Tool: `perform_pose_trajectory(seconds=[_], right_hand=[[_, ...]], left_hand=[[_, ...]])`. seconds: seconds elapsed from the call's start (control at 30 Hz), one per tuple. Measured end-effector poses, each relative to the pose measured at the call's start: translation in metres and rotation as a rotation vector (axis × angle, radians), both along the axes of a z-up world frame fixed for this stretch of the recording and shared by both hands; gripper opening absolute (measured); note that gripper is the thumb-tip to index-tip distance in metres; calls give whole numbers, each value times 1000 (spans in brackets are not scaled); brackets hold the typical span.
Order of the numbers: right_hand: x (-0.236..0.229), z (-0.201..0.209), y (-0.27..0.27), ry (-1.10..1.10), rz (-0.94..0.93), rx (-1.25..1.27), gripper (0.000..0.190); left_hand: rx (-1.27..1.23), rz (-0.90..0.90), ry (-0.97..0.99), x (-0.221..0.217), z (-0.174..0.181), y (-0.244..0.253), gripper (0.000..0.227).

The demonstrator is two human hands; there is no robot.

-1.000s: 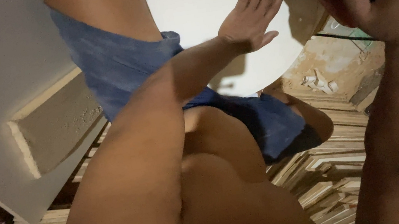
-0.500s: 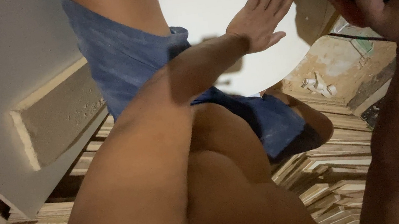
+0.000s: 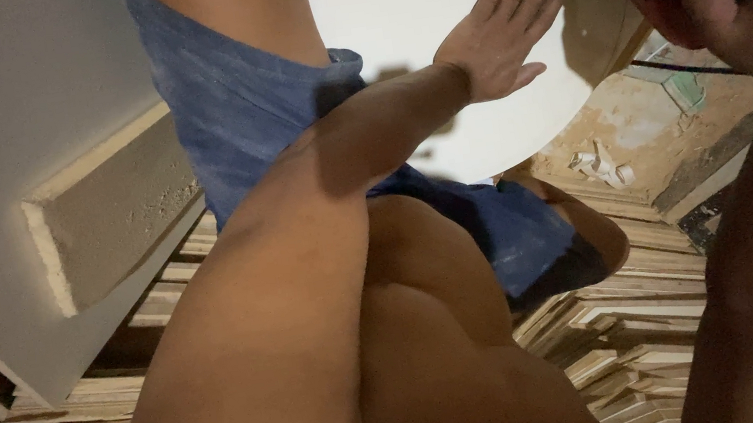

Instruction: Using a jigsaw to cut a circular shape out of a laminated wooden board

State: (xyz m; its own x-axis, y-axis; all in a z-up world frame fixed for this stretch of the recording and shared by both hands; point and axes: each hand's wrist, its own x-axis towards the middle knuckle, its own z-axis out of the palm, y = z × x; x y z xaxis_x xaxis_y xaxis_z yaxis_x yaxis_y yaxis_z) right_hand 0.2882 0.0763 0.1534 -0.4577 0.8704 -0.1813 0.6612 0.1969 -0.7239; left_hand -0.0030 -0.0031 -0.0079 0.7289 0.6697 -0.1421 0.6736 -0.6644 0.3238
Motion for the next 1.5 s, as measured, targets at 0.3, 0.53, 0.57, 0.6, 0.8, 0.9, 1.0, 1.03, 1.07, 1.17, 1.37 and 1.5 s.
perform_pose_trajectory(seconds=[0.3, 0.53, 0.57, 0.6, 0.8, 0.9, 1.0, 1.03, 1.07, 1.17, 1.37, 1.5], right_hand=[[-2, -3, 9, 61, 56, -3, 56], [-9, 4, 18, 24, 36, -49, 56], [-10, 10, 20, -5, 73, -15, 57], [-15, 17, 23, -12, 78, -16, 57], [-5, 27, 30, -365, 98, 90, 50], [-6, 32, 34, -472, 206, 218, 47], [-13, 40, 43, -582, 251, 311, 52], [-17, 42, 45, -585, 250, 335, 54], [-21, 44, 47, -589, 248, 360, 56], [-30, 48, 58, -508, 293, 314, 54], [-39, 51, 67, -448, 285, 210, 46], [-36, 47, 71, -420, 317, 266, 52]], left_hand=[[2, -11, -6, -3, 4, 3, 97], [-19, -8, -44, -2, -1, 2, 97], [-26, -18, -48, 1, -2, 2, 98], [-26, -12, -54, 0, -1, 2, 98], [23, -18, -11, 2, -6, 0, 98], [78, -9, 33, 1, -8, -3, 99], [69, 21, -33, 5, -12, -2, 99], [107, 19, -33, 5, -12, -3, 99], [144, 17, -33, 3, -13, -5, 100], [219, 26, 7, 3, -16, -9, 102], [195, -55, -106, 4, -33, -13, 94], [252, -57, -121, 5, -38, -15, 89]])
